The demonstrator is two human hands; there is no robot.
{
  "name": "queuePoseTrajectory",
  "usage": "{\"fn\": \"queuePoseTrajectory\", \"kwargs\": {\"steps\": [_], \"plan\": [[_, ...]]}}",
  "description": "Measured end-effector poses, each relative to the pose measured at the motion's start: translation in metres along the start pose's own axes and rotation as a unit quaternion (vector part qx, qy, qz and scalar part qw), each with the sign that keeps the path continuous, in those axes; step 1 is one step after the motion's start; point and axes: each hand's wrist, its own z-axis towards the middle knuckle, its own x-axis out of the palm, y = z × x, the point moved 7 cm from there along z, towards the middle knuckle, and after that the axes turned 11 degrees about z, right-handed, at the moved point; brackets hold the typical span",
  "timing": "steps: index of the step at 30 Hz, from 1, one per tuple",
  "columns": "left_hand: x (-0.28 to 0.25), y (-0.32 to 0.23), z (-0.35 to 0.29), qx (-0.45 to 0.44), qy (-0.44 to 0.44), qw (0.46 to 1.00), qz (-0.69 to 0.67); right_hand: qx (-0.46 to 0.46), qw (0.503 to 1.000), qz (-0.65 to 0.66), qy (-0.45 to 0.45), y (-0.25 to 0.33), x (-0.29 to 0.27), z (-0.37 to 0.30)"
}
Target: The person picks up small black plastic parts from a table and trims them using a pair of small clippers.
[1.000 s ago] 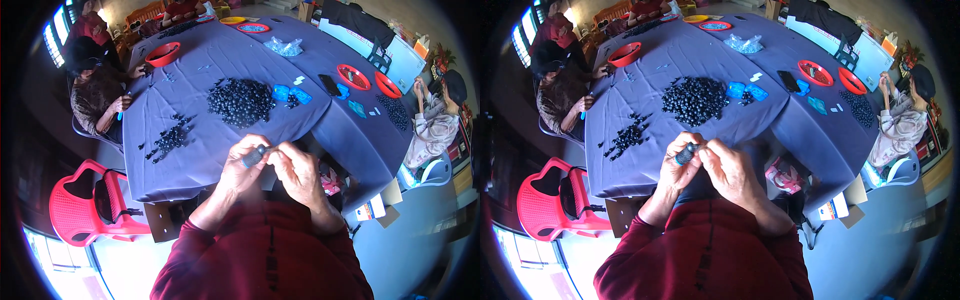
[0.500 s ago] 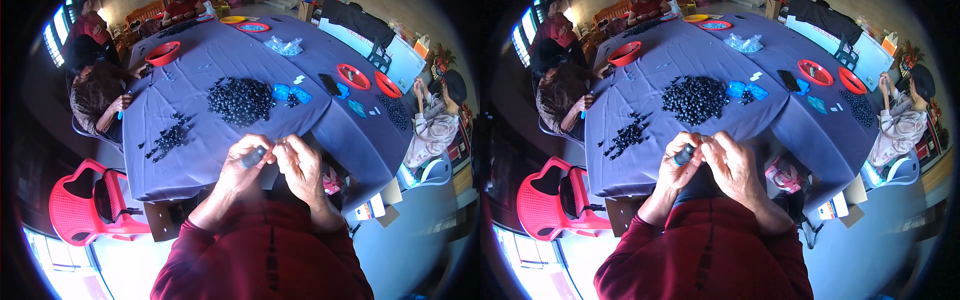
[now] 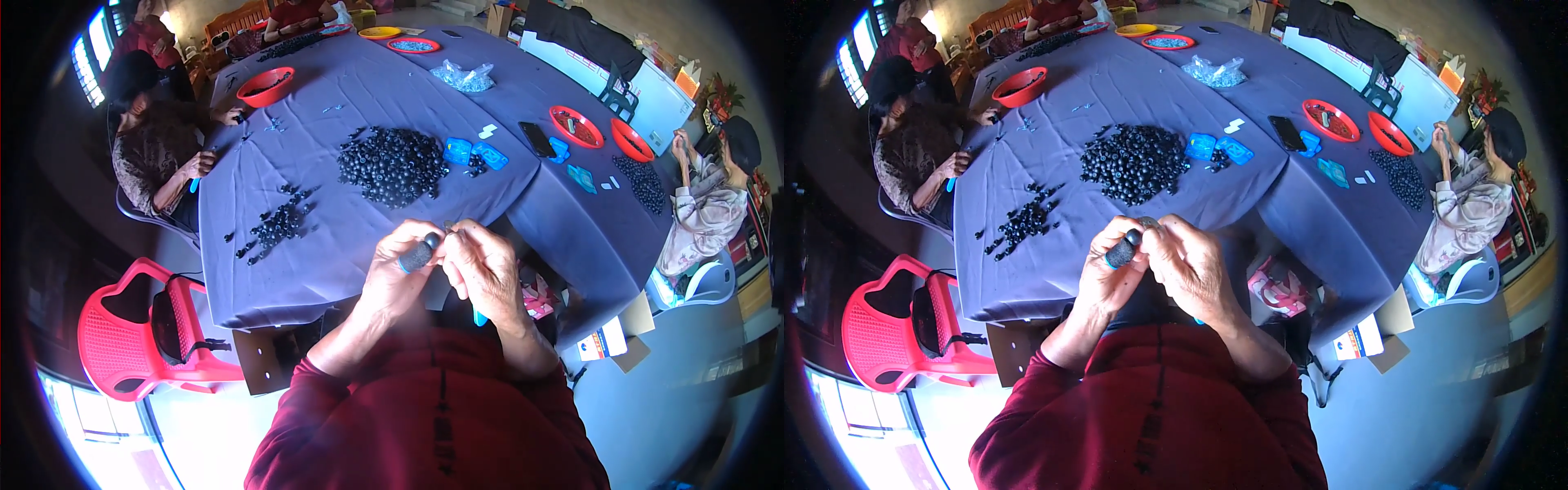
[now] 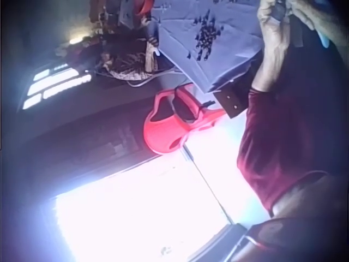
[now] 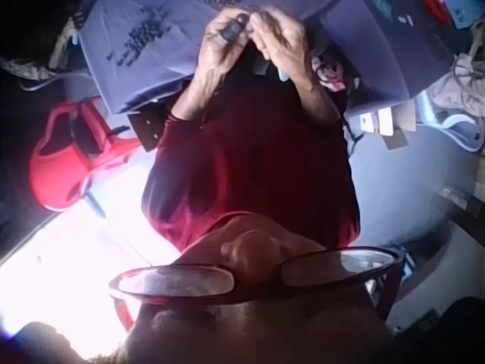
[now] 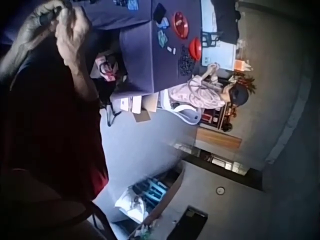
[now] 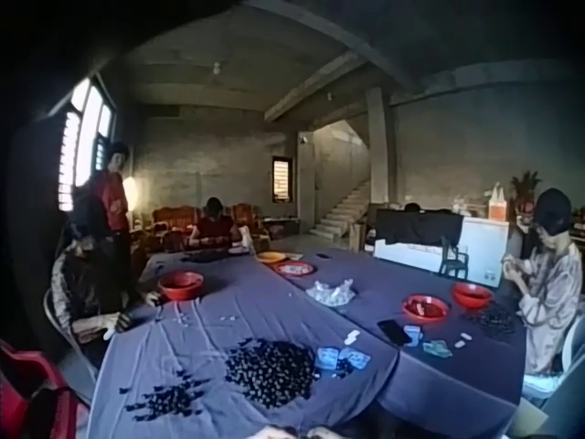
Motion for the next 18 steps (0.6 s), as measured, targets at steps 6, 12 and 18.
{"fn": "queuePoseTrajectory", "kwargs": {"steps": [6,12,18], "plan": [[0.006,0.007,0.001,-0.066,0.012,0.99,-0.125,-0.003,1.0,-0.011,0.004,0.006,0.001,-0.002],[0.0,0.009,0.0,-0.082,-0.026,0.99,-0.108,-0.095,0.974,-0.207,-0.002,0.015,0.003,-0.007],[0.001,0.006,0.002,-0.052,-0.023,0.993,-0.099,-0.111,0.964,-0.24,-0.003,0.016,0.0,-0.007]]}}
